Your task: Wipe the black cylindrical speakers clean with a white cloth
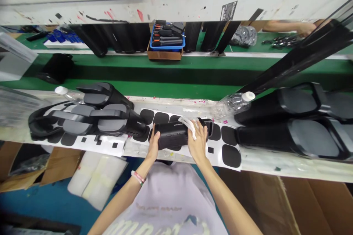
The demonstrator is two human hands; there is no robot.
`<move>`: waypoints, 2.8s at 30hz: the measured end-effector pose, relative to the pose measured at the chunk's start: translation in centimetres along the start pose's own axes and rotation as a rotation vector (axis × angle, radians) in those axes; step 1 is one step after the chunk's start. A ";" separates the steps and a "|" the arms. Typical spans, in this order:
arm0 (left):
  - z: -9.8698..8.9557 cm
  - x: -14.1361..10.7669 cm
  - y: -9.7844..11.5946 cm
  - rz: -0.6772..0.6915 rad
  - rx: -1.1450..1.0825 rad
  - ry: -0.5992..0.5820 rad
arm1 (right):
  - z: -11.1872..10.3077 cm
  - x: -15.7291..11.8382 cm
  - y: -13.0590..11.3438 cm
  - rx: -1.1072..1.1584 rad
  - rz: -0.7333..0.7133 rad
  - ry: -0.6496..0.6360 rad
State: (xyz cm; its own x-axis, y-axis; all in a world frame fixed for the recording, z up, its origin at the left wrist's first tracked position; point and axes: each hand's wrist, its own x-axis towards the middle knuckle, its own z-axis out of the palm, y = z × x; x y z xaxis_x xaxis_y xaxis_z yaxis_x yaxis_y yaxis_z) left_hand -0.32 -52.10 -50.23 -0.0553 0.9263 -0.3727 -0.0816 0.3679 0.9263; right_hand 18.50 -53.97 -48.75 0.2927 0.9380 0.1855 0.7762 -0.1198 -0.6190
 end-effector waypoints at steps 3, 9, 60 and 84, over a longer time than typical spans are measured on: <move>0.0 0.0 -0.2 0.014 0.007 0.001 | 1.7 -2.0 -2.6 -0.137 -0.217 -0.070; 0.1 0.0 -0.4 0.028 0.018 0.000 | 2.1 -2.8 -3.5 -0.322 -0.478 -0.208; 0.5 0.1 0.1 0.017 0.037 0.073 | 0.7 3.0 -5.2 -0.050 -0.200 -0.451; 0.6 0.5 0.2 0.000 0.048 0.084 | 1.8 3.4 -5.3 -0.189 -0.223 -0.481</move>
State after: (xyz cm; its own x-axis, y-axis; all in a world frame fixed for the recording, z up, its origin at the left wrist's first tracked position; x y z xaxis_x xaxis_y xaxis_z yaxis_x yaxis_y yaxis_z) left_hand 0.25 -51.53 -50.25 -0.1384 0.9168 -0.3746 -0.0344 0.3736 0.9270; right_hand 14.42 -49.55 -46.20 -0.1429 0.9847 -0.0999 0.8898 0.0836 -0.4485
